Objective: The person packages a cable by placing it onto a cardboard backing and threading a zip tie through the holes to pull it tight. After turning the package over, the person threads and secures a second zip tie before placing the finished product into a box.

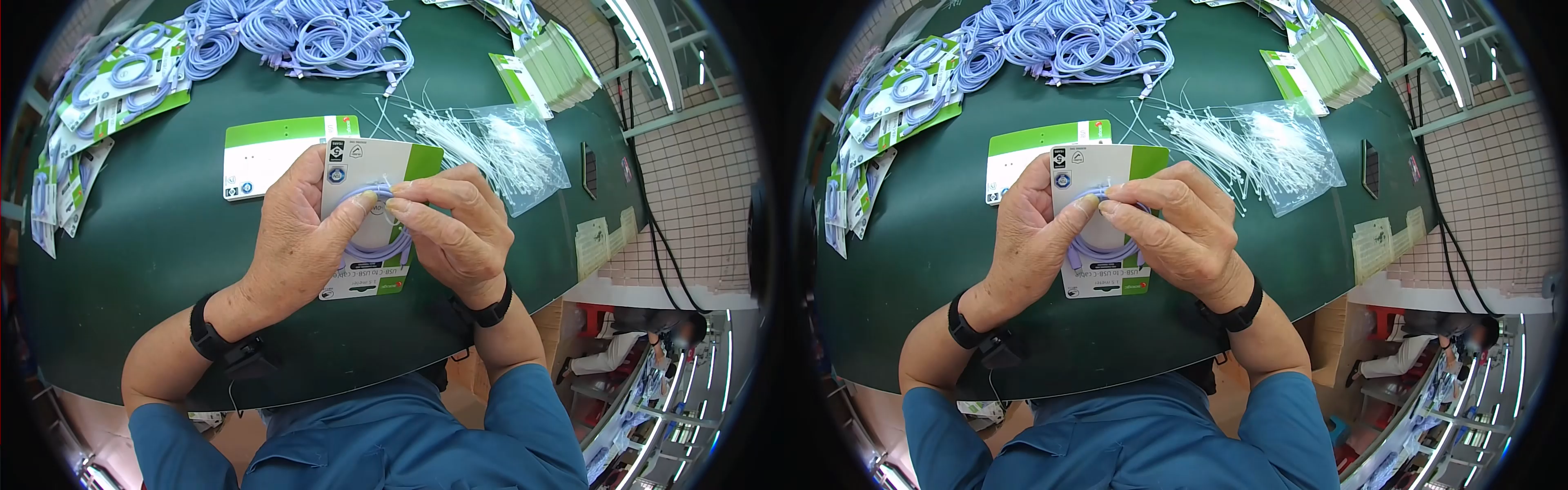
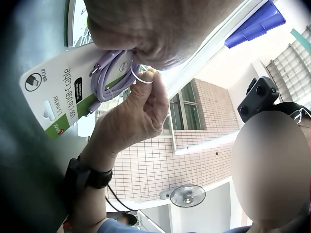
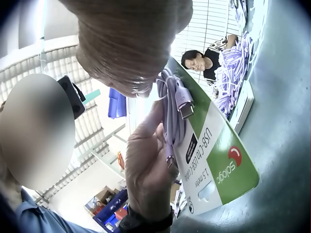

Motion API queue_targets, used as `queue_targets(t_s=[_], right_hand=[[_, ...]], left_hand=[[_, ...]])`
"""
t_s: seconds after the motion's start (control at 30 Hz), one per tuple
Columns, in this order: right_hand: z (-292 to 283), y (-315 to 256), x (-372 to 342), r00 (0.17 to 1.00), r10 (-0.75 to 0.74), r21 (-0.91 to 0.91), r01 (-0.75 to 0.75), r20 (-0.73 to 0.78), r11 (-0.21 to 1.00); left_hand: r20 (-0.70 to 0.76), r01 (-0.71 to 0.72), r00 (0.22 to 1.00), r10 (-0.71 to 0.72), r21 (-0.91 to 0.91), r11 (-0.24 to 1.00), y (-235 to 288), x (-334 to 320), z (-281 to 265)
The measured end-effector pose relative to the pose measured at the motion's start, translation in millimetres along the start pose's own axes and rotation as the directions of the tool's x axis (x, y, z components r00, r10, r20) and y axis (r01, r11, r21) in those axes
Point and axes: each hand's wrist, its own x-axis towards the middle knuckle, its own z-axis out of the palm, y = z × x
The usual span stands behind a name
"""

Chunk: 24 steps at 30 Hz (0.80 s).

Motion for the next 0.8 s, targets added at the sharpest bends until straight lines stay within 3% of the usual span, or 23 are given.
queue_targets(t_s=[0.8], right_hand=[[4.7, 3.1, 0.5, 1.0, 0.017, 0.017, -0.017, -0.003, 1.0]], left_hand=[[-0.009, 0.013, 1.0, -0.013, 0.012, 1.0, 0.2, 0.4, 0.1]])
